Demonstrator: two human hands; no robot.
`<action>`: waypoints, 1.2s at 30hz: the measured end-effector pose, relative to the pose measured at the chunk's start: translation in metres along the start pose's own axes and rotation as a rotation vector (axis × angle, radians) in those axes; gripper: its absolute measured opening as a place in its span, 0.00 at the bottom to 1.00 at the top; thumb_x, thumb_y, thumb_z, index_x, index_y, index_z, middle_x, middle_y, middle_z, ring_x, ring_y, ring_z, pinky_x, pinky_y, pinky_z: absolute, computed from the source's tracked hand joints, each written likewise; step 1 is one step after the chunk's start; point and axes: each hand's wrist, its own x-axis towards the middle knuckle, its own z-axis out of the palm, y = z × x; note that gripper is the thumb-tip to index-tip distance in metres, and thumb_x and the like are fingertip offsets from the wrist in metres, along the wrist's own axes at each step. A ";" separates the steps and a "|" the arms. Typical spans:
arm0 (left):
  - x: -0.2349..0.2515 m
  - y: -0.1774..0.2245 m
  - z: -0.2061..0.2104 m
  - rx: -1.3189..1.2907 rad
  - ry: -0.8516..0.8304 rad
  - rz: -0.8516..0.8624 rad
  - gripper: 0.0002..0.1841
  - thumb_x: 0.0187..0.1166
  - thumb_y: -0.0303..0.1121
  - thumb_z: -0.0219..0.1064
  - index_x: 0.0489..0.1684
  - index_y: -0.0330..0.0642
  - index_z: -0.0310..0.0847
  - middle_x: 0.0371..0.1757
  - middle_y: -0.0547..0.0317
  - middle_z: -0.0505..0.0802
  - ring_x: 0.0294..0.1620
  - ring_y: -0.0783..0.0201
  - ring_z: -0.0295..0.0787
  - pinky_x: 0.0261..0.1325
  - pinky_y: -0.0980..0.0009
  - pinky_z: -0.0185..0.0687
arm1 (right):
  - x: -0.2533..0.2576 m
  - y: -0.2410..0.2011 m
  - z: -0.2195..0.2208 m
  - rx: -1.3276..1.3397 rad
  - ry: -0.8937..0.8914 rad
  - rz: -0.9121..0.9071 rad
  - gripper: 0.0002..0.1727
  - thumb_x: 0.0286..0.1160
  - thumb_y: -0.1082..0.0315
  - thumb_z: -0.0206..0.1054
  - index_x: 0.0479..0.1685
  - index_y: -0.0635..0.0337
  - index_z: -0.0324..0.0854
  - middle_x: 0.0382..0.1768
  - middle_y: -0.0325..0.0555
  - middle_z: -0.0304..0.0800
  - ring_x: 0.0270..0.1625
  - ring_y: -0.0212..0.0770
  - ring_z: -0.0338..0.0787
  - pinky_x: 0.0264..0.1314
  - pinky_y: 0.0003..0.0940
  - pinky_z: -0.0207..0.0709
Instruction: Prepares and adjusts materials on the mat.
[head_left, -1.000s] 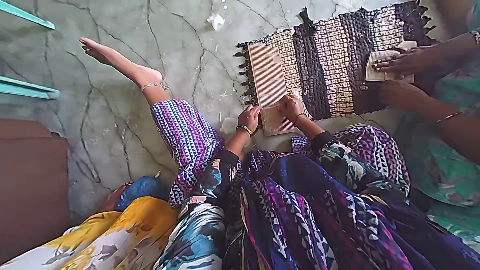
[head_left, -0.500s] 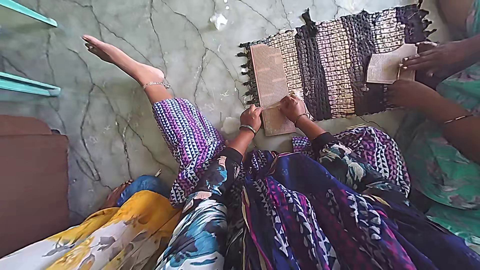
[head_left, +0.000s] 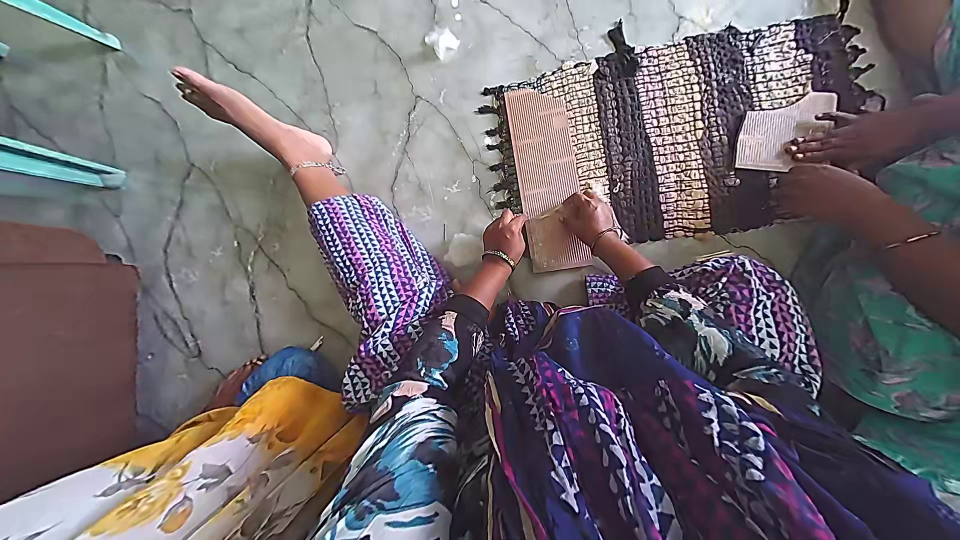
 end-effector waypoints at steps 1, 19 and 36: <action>0.000 0.001 0.000 0.017 -0.012 -0.007 0.19 0.90 0.27 0.53 0.69 0.40 0.88 0.62 0.33 0.90 0.62 0.39 0.90 0.68 0.46 0.82 | -0.001 0.001 0.002 -0.026 0.038 -0.051 0.22 0.71 0.64 0.76 0.63 0.63 0.85 0.64 0.65 0.85 0.68 0.66 0.85 0.70 0.67 0.74; -0.030 -0.003 -0.002 0.023 -0.155 -0.002 0.16 0.91 0.32 0.56 0.61 0.36 0.90 0.62 0.39 0.92 0.67 0.41 0.88 0.73 0.43 0.77 | -0.076 -0.021 0.028 -0.428 -0.431 -0.228 0.53 0.86 0.33 0.51 0.96 0.65 0.40 0.98 0.55 0.35 0.99 0.51 0.35 0.97 0.60 0.26; -0.030 -0.007 -0.001 0.031 -0.239 0.086 0.13 0.85 0.29 0.63 0.58 0.36 0.91 0.60 0.39 0.92 0.68 0.41 0.87 0.75 0.43 0.76 | -0.087 -0.024 0.044 -0.416 -0.380 -0.128 0.55 0.85 0.32 0.50 0.96 0.65 0.36 0.98 0.56 0.29 0.99 0.52 0.29 0.97 0.59 0.24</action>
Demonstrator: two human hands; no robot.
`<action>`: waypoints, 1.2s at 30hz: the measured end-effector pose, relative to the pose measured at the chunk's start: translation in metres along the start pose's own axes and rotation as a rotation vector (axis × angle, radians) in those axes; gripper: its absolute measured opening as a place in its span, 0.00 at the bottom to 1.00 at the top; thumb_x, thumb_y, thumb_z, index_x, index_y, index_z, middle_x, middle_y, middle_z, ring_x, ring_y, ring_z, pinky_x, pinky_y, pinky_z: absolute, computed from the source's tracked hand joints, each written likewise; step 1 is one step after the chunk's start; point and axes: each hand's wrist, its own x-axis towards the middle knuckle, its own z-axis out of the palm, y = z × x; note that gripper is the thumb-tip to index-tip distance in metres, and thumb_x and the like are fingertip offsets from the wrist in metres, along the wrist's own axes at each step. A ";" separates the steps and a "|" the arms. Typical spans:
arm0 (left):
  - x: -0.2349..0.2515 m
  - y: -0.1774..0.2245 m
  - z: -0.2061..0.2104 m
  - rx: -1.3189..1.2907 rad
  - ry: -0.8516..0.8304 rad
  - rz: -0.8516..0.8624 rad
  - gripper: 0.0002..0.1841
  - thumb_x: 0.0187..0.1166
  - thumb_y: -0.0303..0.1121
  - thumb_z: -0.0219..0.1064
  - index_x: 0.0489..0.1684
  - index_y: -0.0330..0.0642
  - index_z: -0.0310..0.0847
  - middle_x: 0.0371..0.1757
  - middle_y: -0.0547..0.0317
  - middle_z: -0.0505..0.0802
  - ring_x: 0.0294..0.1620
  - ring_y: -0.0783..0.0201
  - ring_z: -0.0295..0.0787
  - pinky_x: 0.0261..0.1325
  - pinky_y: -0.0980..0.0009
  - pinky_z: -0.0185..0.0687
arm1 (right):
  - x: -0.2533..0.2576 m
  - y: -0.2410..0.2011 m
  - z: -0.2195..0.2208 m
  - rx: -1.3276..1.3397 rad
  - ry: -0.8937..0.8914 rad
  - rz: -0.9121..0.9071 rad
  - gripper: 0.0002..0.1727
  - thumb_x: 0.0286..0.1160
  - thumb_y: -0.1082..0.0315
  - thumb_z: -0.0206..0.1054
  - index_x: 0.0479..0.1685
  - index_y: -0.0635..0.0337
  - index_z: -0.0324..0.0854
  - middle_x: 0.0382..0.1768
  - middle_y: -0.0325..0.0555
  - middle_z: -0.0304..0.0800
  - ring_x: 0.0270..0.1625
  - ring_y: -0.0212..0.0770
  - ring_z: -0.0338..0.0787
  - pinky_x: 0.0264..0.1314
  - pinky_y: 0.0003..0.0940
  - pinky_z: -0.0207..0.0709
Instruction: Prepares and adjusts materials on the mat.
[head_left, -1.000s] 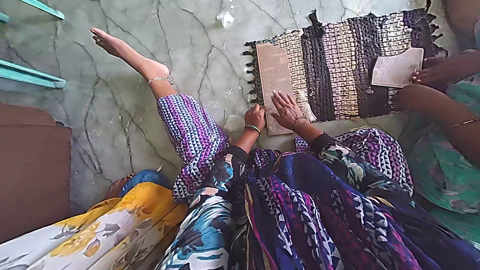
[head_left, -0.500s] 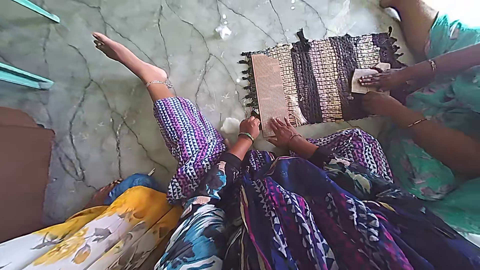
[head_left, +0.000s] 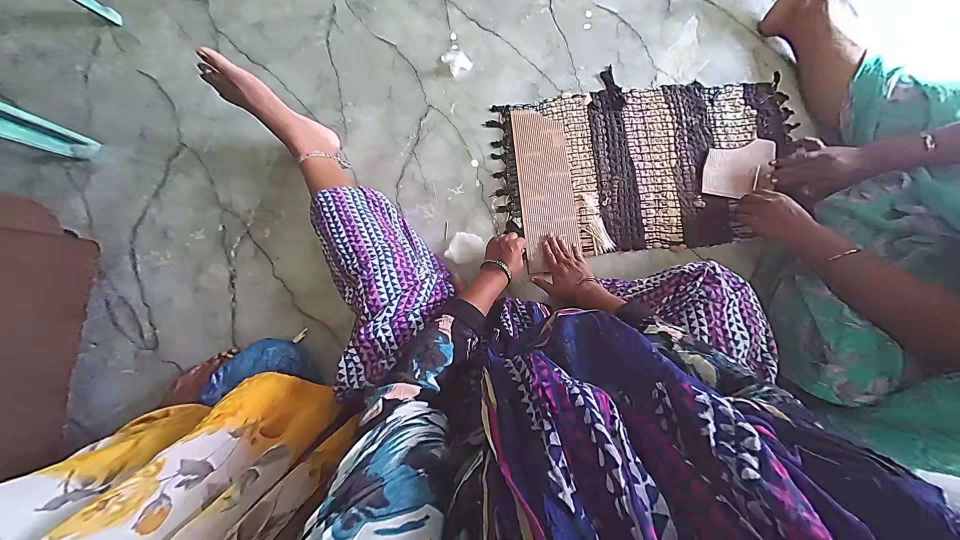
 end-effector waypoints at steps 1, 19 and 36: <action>0.000 0.001 -0.001 0.017 -0.006 0.014 0.12 0.84 0.28 0.64 0.57 0.35 0.91 0.60 0.39 0.93 0.68 0.40 0.87 0.75 0.43 0.76 | -0.007 -0.001 -0.005 -0.001 -0.025 -0.004 0.53 0.86 0.33 0.51 0.96 0.65 0.39 0.97 0.57 0.32 0.99 0.52 0.32 0.97 0.60 0.24; -0.019 0.018 -0.016 0.133 -0.198 -0.007 0.16 0.89 0.27 0.56 0.67 0.35 0.85 0.67 0.39 0.89 0.74 0.43 0.84 0.80 0.46 0.71 | -0.024 -0.012 -0.015 0.019 -0.028 0.019 0.39 0.91 0.48 0.53 0.92 0.66 0.54 0.91 0.63 0.59 0.94 0.58 0.58 0.96 0.62 0.29; -0.024 0.001 -0.021 0.038 0.009 0.003 0.13 0.86 0.25 0.60 0.59 0.33 0.88 0.61 0.37 0.91 0.67 0.41 0.88 0.74 0.44 0.77 | -0.017 0.067 -0.069 0.304 0.133 0.293 0.18 0.88 0.64 0.59 0.56 0.69 0.88 0.64 0.69 0.87 0.72 0.68 0.83 0.74 0.73 0.68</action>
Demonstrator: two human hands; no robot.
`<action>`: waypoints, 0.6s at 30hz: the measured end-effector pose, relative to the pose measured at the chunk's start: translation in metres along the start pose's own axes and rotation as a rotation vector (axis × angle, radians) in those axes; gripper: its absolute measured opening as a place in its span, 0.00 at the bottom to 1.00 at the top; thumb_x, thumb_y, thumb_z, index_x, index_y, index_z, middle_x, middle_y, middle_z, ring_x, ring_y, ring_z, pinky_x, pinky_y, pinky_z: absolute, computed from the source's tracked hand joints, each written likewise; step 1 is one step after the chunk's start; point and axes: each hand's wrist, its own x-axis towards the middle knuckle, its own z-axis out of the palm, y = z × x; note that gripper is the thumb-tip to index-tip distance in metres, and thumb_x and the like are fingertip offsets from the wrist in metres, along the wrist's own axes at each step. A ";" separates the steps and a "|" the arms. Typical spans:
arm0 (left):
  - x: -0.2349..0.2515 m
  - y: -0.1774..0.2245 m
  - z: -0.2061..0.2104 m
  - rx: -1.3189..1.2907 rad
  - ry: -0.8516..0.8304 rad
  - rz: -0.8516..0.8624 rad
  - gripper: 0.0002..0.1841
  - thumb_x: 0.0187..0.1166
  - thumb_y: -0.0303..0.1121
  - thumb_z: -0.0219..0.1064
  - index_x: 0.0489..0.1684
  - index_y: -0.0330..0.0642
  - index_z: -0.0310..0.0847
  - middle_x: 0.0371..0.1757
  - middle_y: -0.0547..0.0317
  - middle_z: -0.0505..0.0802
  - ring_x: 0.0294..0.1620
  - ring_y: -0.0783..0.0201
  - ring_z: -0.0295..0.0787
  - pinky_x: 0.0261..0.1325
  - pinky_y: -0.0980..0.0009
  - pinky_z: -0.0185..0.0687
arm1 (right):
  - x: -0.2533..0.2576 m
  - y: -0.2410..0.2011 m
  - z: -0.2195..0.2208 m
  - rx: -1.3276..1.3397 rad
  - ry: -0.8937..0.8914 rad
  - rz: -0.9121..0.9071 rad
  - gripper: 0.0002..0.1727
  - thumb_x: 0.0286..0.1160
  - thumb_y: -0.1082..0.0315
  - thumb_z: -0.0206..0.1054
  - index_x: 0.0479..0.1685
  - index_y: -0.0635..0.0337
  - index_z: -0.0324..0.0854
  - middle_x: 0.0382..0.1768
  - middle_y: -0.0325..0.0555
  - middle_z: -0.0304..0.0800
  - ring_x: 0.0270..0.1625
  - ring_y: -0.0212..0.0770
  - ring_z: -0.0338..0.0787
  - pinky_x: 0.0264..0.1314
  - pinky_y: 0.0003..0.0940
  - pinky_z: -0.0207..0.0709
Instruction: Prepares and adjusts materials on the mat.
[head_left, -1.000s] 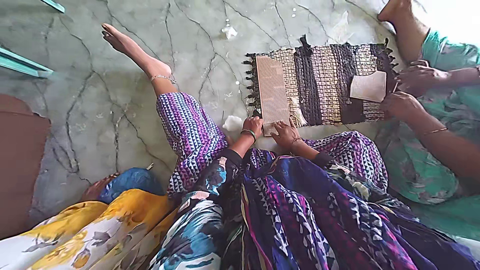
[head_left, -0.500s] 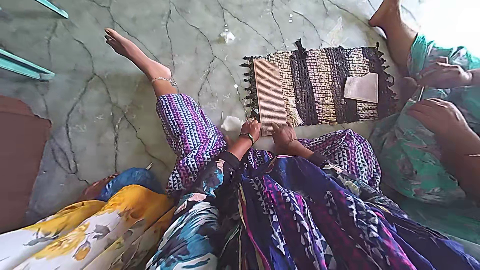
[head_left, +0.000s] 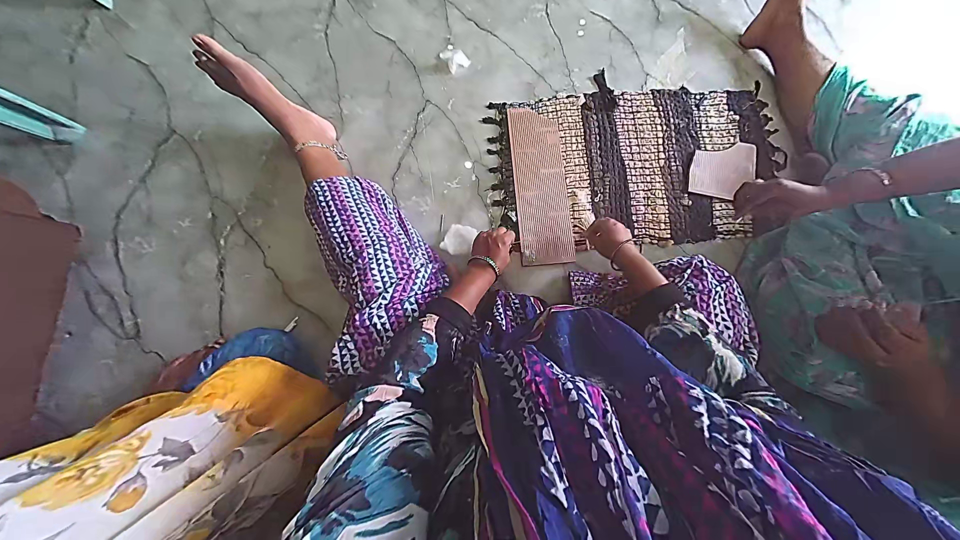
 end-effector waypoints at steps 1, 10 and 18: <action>0.002 -0.002 -0.001 -0.025 -0.003 -0.037 0.13 0.86 0.26 0.60 0.60 0.33 0.88 0.62 0.38 0.91 0.67 0.41 0.88 0.73 0.43 0.77 | 0.011 0.013 -0.003 0.063 0.020 0.022 0.18 0.87 0.63 0.60 0.54 0.69 0.88 0.61 0.70 0.89 0.69 0.69 0.85 0.71 0.73 0.70; 0.014 -0.014 0.004 -0.639 0.081 -0.209 0.15 0.85 0.24 0.62 0.66 0.29 0.81 0.57 0.34 0.91 0.60 0.42 0.91 0.70 0.46 0.81 | 0.029 0.017 -0.011 0.248 0.228 0.227 0.19 0.85 0.60 0.63 0.59 0.67 0.87 0.61 0.69 0.88 0.69 0.69 0.85 0.70 0.71 0.71; 0.001 0.005 -0.008 -1.274 0.067 -0.301 0.11 0.86 0.20 0.45 0.53 0.31 0.73 0.32 0.56 0.82 0.27 0.70 0.77 0.37 0.73 0.77 | 0.068 -0.002 0.002 0.146 0.339 0.083 0.24 0.73 0.58 0.75 0.64 0.63 0.86 0.69 0.70 0.82 0.71 0.70 0.82 0.70 0.72 0.70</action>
